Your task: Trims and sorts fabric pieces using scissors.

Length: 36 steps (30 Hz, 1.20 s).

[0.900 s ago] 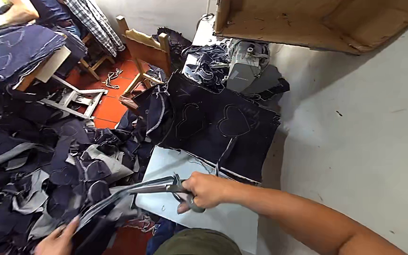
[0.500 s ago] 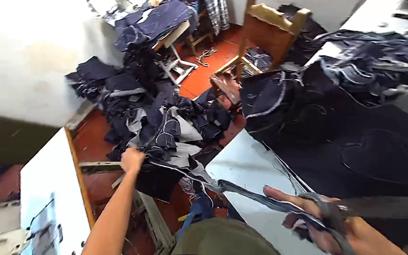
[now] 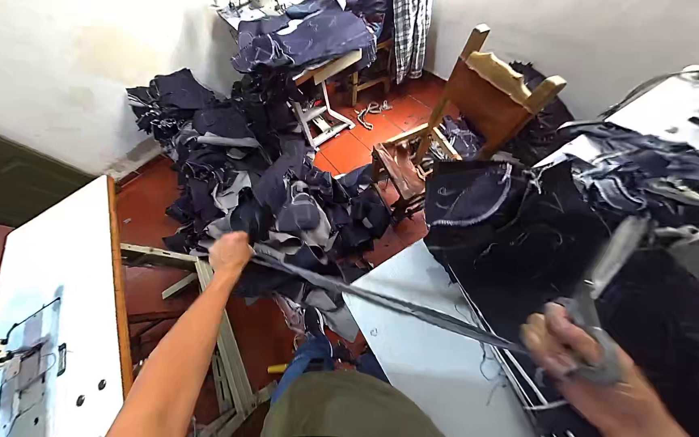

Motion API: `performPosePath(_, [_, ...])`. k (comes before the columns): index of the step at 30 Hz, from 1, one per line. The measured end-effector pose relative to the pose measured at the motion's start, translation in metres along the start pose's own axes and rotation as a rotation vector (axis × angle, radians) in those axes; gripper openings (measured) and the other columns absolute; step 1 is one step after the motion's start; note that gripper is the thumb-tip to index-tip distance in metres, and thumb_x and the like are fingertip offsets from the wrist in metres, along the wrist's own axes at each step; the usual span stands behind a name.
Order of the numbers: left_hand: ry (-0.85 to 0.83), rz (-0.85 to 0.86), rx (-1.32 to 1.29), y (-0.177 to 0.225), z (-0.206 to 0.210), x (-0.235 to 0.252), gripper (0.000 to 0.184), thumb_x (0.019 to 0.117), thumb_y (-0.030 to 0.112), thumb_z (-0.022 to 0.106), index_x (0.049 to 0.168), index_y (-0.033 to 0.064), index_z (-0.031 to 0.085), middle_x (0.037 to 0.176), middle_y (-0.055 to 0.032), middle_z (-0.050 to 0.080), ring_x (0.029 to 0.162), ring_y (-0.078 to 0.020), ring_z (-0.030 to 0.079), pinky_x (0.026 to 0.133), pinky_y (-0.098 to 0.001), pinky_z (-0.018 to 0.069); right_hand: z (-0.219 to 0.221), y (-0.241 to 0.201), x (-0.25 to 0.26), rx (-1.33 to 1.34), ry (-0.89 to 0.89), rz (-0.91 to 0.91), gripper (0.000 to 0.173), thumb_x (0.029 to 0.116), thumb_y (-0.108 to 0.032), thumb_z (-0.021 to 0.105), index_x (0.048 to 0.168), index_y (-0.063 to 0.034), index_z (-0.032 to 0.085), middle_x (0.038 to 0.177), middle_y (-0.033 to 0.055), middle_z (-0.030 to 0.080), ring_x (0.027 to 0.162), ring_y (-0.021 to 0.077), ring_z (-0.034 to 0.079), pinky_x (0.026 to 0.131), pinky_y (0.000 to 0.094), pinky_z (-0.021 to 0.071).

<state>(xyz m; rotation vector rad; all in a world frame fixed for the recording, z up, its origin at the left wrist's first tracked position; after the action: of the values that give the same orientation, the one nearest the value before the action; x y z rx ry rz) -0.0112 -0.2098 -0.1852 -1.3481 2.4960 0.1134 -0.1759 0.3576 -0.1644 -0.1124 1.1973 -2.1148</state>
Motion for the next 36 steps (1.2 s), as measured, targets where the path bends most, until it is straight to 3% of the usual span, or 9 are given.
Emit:
performPosePath(4, [-0.037,-0.023,-0.25,-0.026,0.018,0.016,0.029,0.0924,0.026,0.07,0.101,-0.0015,0.073,0.105,-0.0312,0.069,0.104,-0.051,0.065,0.085,-0.0735,0.0489,0.019,-0.039,-0.018,-0.124,0.072,-0.259,0.015,0.0938,-0.042,0.072,0.091,-0.0282,0.069,0.065,-0.0098,0.062,0.053,0.0023,0.058,0.053,0.0196,0.053])
performPosePath(8, [-0.36,0.616,-0.305,0.052,0.07,-0.068,0.053,0.1038,0.044,0.054,0.095,-0.0053,0.073,0.091,-0.0245,0.07,0.092,-0.0406,0.069,0.089,-0.0637,0.0514,-0.121,-0.129,-0.072,-0.864,0.623,-0.371,0.029,0.095,-0.041,0.065,0.092,-0.0134,0.058,0.067,-0.005,0.065,0.054,0.0059,0.061,0.052,0.0239,0.0544])
performPosePath(11, [-0.407,0.986,-0.173,0.117,0.102,-0.147,0.046,0.1038,0.043,0.054,0.1,-0.0009,0.069,0.097,-0.0216,0.071,0.094,-0.0402,0.071,0.085,-0.0639,0.0539,-0.193,-0.182,-0.104,-1.445,0.855,-0.226,0.037,0.099,-0.019,0.067,0.108,0.0158,0.059,0.085,0.0284,0.066,0.075,0.04,0.065,0.073,0.0609,0.0517])
performPosePath(14, [-0.371,1.052,-0.202,0.155,0.126,-0.154,0.036,0.104,0.033,0.055,0.105,0.0013,0.071,0.102,-0.0194,0.072,0.098,-0.0382,0.071,0.086,-0.0614,0.0548,-0.213,-0.213,-0.094,-1.868,0.843,-0.125,0.025,0.0966,-0.007,0.069,0.106,0.0154,0.064,0.095,0.0396,0.064,0.092,0.0607,0.063,0.078,0.0774,0.0445])
performPosePath(18, [-0.658,0.973,0.04,0.162,0.183,-0.154,0.044,0.1023,0.045,0.057,0.116,0.0055,0.071,0.113,-0.0202,0.072,0.111,-0.0394,0.068,0.098,-0.0624,0.0501,-0.227,-0.224,-0.068,-2.183,0.649,-0.097,0.027,0.0843,0.003,0.079,0.109,0.007,0.069,0.127,0.0291,0.065,0.112,0.0545,0.064,0.087,0.0752,0.0491])
performPosePath(27, [-0.44,0.697,-0.249,0.093,0.171,-0.133,0.09,0.0841,0.061,0.074,0.152,0.0089,0.046,0.143,-0.0131,0.062,0.13,-0.0345,0.061,0.11,-0.0588,0.0459,-0.202,-0.172,-0.081,-1.921,0.733,-0.286,0.053,0.0914,-0.021,0.078,0.131,0.0083,0.06,0.144,0.0293,0.055,0.124,0.0561,0.057,0.098,0.0765,0.0414])
performPosePath(30, [-0.263,0.629,-0.374,0.027,0.157,-0.12,0.066,0.0992,0.056,0.051,0.136,0.002,0.06,0.128,-0.0162,0.068,0.12,-0.0331,0.066,0.105,-0.0555,0.0498,-0.158,-0.1,-0.092,-1.567,0.667,-0.306,0.056,0.0812,-0.024,0.086,0.12,0.0097,0.065,0.112,0.0309,0.069,0.1,0.0482,0.068,0.089,0.0675,0.0512])
performPosePath(33, [-0.115,0.639,-0.413,-0.017,0.135,-0.117,0.063,0.1022,0.055,0.04,0.1,-0.0008,0.071,0.09,-0.0169,0.071,0.088,-0.0316,0.071,0.084,-0.0545,0.0563,-0.073,0.021,-0.084,-1.099,0.386,-0.306,0.054,0.0761,-0.03,0.084,0.114,0.0041,0.068,0.107,0.0125,0.076,0.095,0.0216,0.075,0.086,0.0399,0.0636])
performPosePath(36, [-0.155,0.741,-0.39,-0.029,0.11,-0.121,0.076,0.0923,0.072,0.048,0.096,0.0002,0.071,0.088,-0.0157,0.07,0.084,-0.031,0.069,0.08,-0.0545,0.0563,0.028,0.126,-0.066,-0.829,0.109,-0.302,0.05,0.075,-0.038,0.087,0.108,-0.0024,0.073,0.105,0.0048,0.078,0.093,0.0146,0.075,0.081,0.0339,0.0642])
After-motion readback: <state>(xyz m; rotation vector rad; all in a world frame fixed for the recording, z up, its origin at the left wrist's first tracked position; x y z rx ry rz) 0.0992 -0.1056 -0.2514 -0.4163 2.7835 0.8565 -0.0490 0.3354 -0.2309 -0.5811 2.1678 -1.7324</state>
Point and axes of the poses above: each hand's wrist, its own x-axis towards the middle knuckle, its own z-axis out of the palm, y = z × x, the point moved 9 cm from there along x, towards the middle knuckle
